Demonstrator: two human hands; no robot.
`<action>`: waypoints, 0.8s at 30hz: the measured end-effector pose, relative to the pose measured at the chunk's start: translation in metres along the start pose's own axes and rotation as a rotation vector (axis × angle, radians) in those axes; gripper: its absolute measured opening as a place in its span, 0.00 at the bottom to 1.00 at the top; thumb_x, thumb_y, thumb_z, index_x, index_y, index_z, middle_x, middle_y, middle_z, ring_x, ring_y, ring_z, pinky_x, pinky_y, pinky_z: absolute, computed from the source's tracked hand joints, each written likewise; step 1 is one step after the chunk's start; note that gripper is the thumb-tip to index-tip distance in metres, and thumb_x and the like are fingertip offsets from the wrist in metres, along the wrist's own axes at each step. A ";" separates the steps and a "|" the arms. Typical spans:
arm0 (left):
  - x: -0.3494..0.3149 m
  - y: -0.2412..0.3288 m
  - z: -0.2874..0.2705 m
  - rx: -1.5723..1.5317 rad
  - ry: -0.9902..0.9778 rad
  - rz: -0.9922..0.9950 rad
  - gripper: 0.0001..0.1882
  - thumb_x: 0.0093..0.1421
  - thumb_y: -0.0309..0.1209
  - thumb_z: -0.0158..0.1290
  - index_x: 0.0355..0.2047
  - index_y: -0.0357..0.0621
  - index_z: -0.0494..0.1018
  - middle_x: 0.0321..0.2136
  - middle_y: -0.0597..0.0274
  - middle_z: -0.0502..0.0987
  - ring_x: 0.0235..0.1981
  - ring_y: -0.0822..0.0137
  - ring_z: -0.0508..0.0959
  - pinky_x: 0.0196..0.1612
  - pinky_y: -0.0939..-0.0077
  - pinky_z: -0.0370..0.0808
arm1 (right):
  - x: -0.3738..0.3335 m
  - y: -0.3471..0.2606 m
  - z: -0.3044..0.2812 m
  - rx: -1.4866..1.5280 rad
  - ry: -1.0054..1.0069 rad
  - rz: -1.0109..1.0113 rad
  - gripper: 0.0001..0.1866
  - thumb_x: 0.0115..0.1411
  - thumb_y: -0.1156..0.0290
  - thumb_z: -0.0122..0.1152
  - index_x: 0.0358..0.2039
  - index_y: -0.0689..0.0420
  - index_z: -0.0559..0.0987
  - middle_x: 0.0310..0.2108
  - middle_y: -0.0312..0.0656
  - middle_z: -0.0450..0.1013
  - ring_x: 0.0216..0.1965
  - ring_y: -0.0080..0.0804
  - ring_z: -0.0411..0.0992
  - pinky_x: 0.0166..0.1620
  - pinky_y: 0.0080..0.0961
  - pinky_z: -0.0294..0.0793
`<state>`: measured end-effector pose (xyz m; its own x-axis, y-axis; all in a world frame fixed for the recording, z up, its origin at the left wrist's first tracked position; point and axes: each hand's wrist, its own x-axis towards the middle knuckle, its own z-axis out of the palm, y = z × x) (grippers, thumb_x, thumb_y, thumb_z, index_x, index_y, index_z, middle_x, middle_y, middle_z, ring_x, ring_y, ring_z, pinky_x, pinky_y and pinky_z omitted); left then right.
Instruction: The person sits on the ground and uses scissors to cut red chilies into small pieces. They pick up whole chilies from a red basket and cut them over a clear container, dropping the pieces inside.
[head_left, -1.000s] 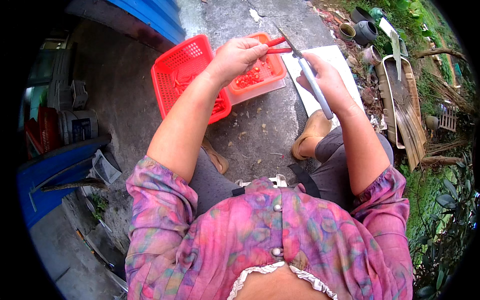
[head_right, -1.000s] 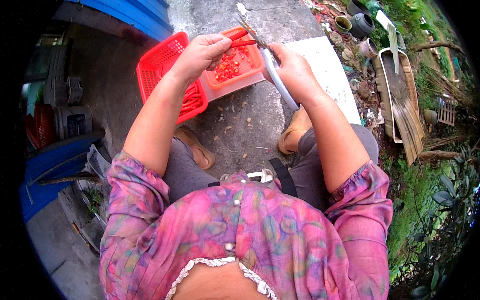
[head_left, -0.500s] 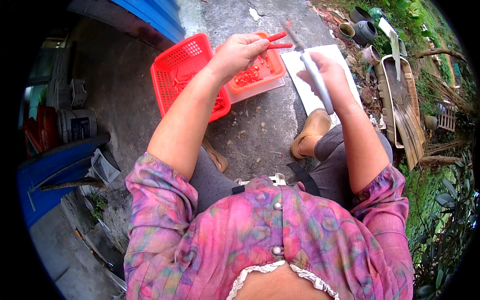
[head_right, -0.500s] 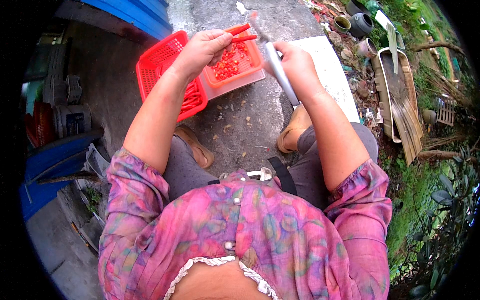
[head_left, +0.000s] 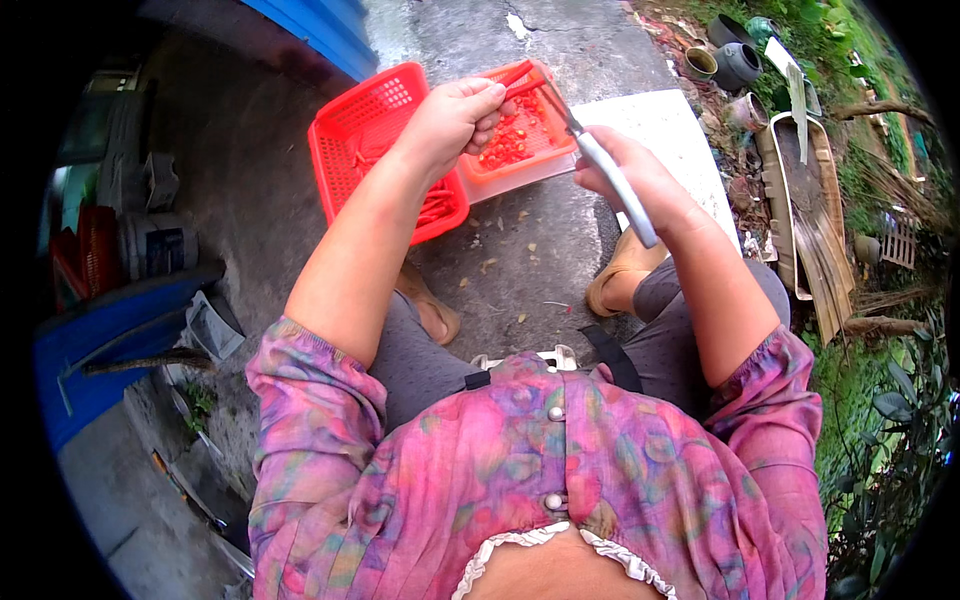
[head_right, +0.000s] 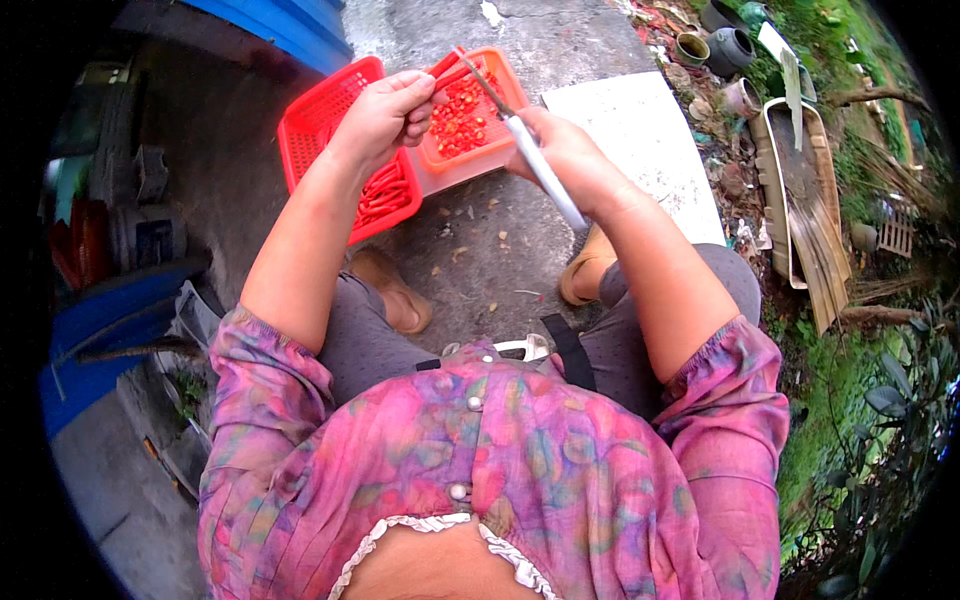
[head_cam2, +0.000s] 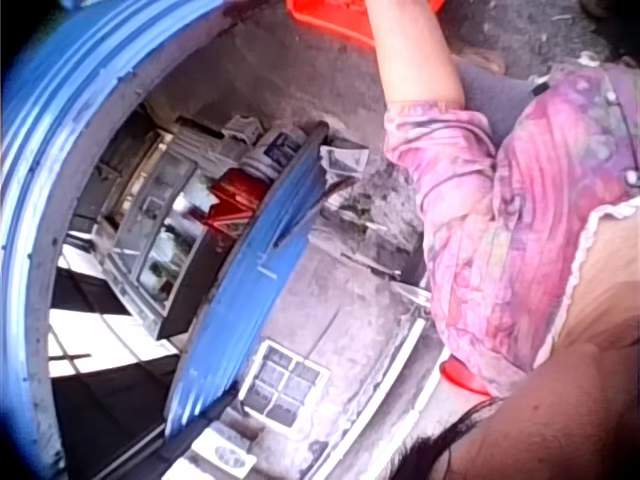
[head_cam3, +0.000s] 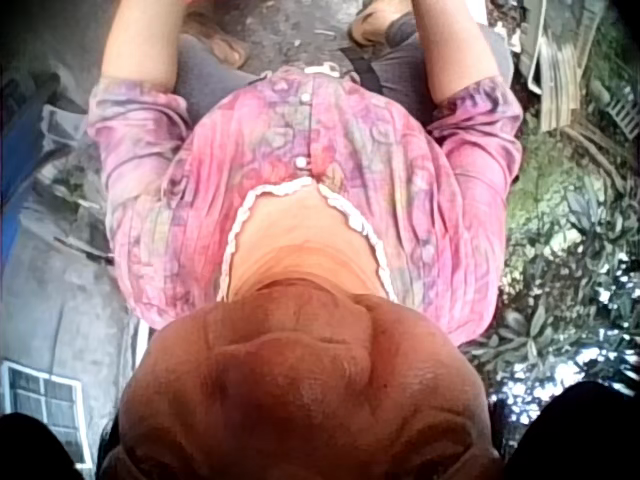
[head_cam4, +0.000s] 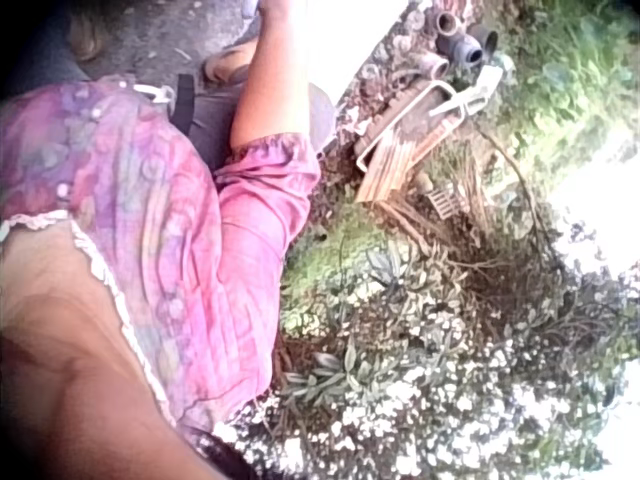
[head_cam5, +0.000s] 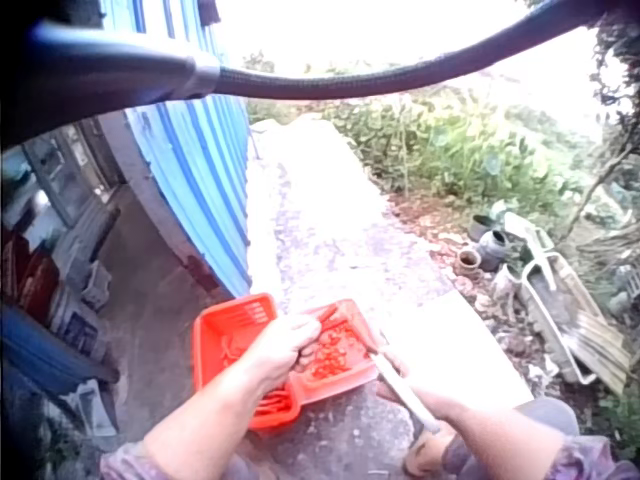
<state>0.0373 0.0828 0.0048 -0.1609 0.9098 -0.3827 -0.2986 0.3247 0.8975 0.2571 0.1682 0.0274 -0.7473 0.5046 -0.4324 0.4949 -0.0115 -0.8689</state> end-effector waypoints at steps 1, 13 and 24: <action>-0.003 -0.001 -0.002 0.000 -0.010 -0.022 0.13 0.64 0.37 0.46 0.28 0.42 0.71 0.14 0.74 0.61 0.15 0.80 0.61 0.17 0.86 0.56 | 0.001 0.000 0.006 0.014 -0.021 0.026 0.22 0.53 0.75 0.58 0.49 0.58 0.69 0.35 0.35 0.68 0.34 0.20 0.68 0.34 0.17 0.70; -0.034 -0.015 -0.016 -0.055 -0.047 -0.163 0.12 0.64 0.36 0.46 0.26 0.44 0.69 0.14 0.75 0.62 0.14 0.81 0.60 0.16 0.87 0.56 | 0.015 0.014 0.032 0.028 -0.016 -0.164 0.16 0.49 0.74 0.58 0.40 0.61 0.72 0.21 0.33 0.67 0.21 0.19 0.65 0.24 0.20 0.64; -0.035 -0.021 -0.021 -0.054 0.046 -0.226 0.12 0.64 0.36 0.45 0.25 0.45 0.68 0.14 0.76 0.61 0.14 0.81 0.60 0.15 0.88 0.55 | 0.015 -0.001 0.039 0.032 0.032 0.114 0.15 0.47 0.75 0.57 0.39 0.59 0.74 0.17 0.33 0.67 0.15 0.19 0.65 0.19 0.19 0.64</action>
<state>0.0293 0.0389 -0.0055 -0.1264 0.8026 -0.5830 -0.3811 0.5033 0.7756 0.2283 0.1416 0.0126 -0.6724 0.5257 -0.5211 0.5610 -0.0973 -0.8221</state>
